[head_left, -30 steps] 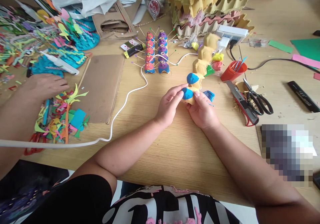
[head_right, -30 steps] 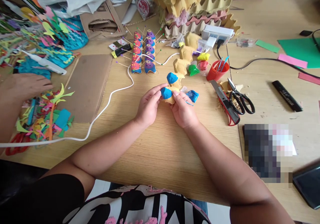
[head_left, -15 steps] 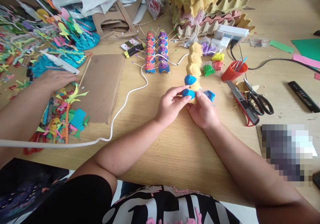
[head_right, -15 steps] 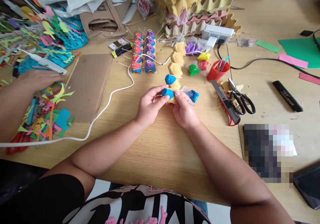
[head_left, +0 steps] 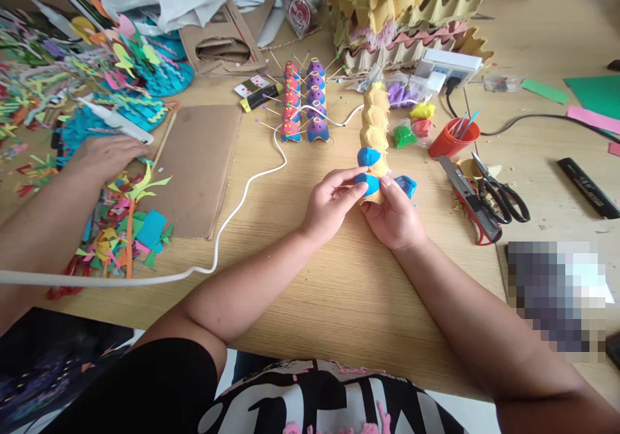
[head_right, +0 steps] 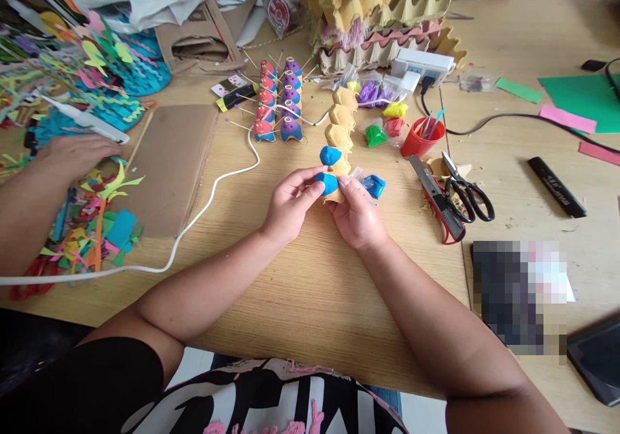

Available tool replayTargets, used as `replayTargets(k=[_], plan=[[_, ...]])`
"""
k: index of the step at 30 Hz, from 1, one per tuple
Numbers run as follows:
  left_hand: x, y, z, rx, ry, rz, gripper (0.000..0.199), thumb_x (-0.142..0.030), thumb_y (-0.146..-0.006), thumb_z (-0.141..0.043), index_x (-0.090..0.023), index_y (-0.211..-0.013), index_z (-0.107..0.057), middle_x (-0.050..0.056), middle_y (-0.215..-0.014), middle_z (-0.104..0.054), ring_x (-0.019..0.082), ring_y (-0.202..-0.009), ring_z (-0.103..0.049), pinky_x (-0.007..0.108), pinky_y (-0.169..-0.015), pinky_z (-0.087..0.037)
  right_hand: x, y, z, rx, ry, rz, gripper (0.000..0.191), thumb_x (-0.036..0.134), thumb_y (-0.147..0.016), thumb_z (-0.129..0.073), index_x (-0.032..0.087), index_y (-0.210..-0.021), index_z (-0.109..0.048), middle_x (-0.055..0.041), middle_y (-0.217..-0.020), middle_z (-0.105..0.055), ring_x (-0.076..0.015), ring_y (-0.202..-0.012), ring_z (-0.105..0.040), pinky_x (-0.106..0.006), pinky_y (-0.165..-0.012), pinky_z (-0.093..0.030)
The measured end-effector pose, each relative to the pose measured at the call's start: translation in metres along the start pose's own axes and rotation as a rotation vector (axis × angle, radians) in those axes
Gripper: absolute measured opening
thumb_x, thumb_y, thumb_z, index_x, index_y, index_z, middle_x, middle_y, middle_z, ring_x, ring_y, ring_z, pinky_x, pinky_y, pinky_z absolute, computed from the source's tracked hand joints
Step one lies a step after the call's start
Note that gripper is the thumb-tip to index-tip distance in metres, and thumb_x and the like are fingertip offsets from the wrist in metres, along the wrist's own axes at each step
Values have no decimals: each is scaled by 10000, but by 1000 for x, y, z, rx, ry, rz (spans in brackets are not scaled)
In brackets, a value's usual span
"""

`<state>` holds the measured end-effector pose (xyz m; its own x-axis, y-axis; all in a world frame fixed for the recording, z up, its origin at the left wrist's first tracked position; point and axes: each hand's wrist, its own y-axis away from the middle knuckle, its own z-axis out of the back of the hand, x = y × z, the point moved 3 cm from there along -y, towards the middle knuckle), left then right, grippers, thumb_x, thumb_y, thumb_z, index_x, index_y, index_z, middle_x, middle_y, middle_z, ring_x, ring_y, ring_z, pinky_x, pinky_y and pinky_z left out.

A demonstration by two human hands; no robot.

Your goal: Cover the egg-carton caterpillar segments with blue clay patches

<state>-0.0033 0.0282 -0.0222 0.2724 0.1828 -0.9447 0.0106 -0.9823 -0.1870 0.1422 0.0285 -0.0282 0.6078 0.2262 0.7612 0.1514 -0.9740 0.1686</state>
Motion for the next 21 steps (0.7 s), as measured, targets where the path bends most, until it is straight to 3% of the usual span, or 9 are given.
replayTargets(k=[5,13,17,21], plan=[[1,0,-1,22,8,-13,475,-592,-893,-928,-270,-1238,-870,67,-1230,-829,202,-1146,-781,299,-990,-631,0,0,1,-12,6,-8,193,463,-895,-909,316,-956,-801,45,-964,-842,-170,-925,-761,-274,-728,-627],[5,1,0,67,-58,-55,521,-547,-912,-922,-293,-1357,-832,75,-1307,-761,215,-1215,-749,297,-1003,-638,2,-1,-4,33,-23,17,231,508,-878,-909,316,-977,-828,23,-1049,-880,-220,-1104,-806,-380,-989,-705],[3,2,1,66,-156,-122,496,-543,-941,-898,-322,-1380,-833,65,-1277,-760,211,-1230,-722,301,-1016,-617,2,-1,-4,39,-21,12,245,516,-878,-911,314,-991,-829,27,-1049,-883,-221,-1075,-815,-386,-983,-711],[1,3,1,85,-144,-140,496,-544,-951,-888,-337,-1398,-833,65,-1276,-751,210,-1236,-711,302,-1013,-608,3,-1,-2,25,-16,14,255,516,-878,-911,315,-1007,-820,36,-1024,-877,-199,-996,-806,-344,-884,-704]])
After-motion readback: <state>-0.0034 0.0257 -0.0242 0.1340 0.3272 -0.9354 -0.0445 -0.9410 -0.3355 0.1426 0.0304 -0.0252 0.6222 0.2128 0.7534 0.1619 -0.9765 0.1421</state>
